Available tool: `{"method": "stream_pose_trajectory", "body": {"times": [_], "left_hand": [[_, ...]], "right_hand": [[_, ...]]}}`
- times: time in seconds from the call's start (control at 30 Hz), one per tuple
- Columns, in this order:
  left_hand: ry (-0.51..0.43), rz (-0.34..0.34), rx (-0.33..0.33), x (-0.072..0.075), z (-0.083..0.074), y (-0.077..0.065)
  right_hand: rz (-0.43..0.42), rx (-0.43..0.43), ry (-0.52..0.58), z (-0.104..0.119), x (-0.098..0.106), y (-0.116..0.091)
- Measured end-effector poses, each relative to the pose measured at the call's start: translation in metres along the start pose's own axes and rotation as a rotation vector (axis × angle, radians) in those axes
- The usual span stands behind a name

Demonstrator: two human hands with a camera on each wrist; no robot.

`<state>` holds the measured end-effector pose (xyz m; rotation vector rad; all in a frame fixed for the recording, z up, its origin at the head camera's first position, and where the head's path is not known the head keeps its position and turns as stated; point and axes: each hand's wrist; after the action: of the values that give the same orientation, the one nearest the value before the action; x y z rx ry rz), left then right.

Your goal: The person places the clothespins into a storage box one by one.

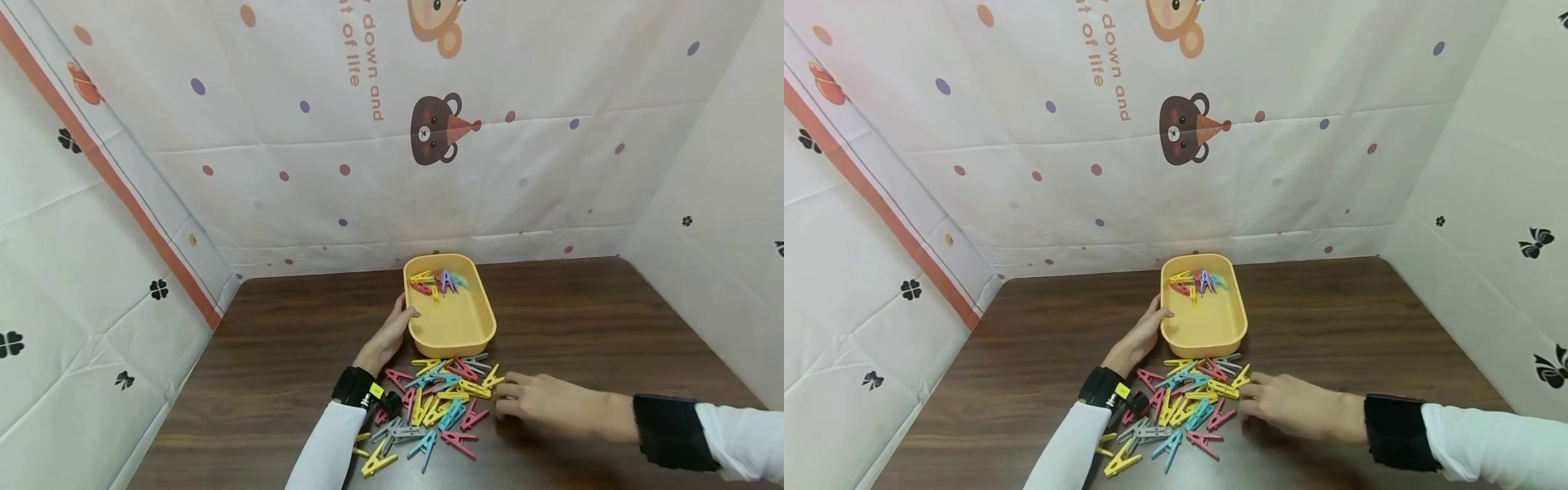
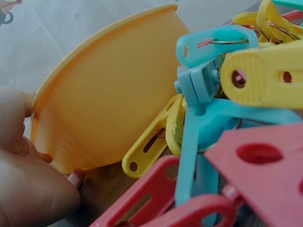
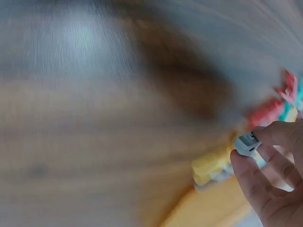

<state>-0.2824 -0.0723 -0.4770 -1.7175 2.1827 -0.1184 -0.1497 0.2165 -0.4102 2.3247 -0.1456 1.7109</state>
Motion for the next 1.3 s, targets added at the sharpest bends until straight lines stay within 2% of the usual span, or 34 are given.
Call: {"method": "stream_pose_trajectory", "body": {"times": [0.07,0.13,0.27,0.37,0.43,0.53,0.63,0.73,0.83,0.9,0.97,1.07,1.17,1.23,1.3], "left_hand": [[0.004,0.0,0.01,0.001,-0.001,-0.001],[0.005,0.003,0.01,0.001,-0.002,-0.001],[0.001,-0.001,0.008,0.002,-0.006,0.0],[-0.007,-0.011,-0.001,0.003,-0.008,0.001],[-0.011,-0.014,0.003,0.004,-0.007,0.002],[-0.011,-0.006,0.007,0.004,-0.005,0.002],[-0.001,0.002,0.004,0.002,-0.002,0.001],[0.006,0.002,-0.007,-0.002,-0.001,0.001],[0.005,0.0,-0.002,-0.006,-0.002,0.0],[0.005,0.002,-0.006,-0.007,-0.003,0.0],[0.001,0.001,-0.006,-0.007,-0.003,0.0],[-0.001,-0.006,-0.006,-0.005,-0.002,0.001],[-0.003,-0.015,0.003,0.0,-0.002,0.0],[0.001,-0.022,0.009,0.005,-0.002,-0.002],[0.006,-0.023,0.006,0.009,-0.002,-0.003]], "right_hand": [[-0.057,-0.026,-0.037,-0.01,0.011,0.008],[-0.106,-0.104,-0.037,-0.026,0.023,0.023],[-0.169,-0.355,0.133,-0.082,0.036,0.078],[-0.171,-0.505,0.259,-0.136,0.029,0.127],[-0.118,-0.603,0.305,-0.167,0.017,0.153],[0.037,-0.8,0.41,-0.197,-0.007,0.176],[0.201,-1.001,0.482,-0.207,-0.034,0.181],[0.255,-1.085,0.463,-0.207,-0.059,0.177],[0.243,-1.075,0.382,-0.204,-0.074,0.174],[0.226,-1.06,0.387,-0.204,-0.079,0.173],[0.22,-1.038,0.399,-0.204,-0.071,0.173],[0.193,-0.972,0.414,-0.202,-0.036,0.173],[0.123,-0.857,0.332,-0.19,0.008,0.172],[0.074,-0.739,0.248,-0.174,0.03,0.171],[0.052,-0.642,0.192,-0.148,0.048,0.167]]}}
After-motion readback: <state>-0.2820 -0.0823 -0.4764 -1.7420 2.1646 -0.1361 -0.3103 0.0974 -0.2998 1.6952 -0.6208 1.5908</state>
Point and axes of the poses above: each hand's wrist, its own y-axis towards the middle knuckle, its own x-axis out of the back of the hand, z = x × y, and after that the axes turned 7 degrees about -y, right-handed
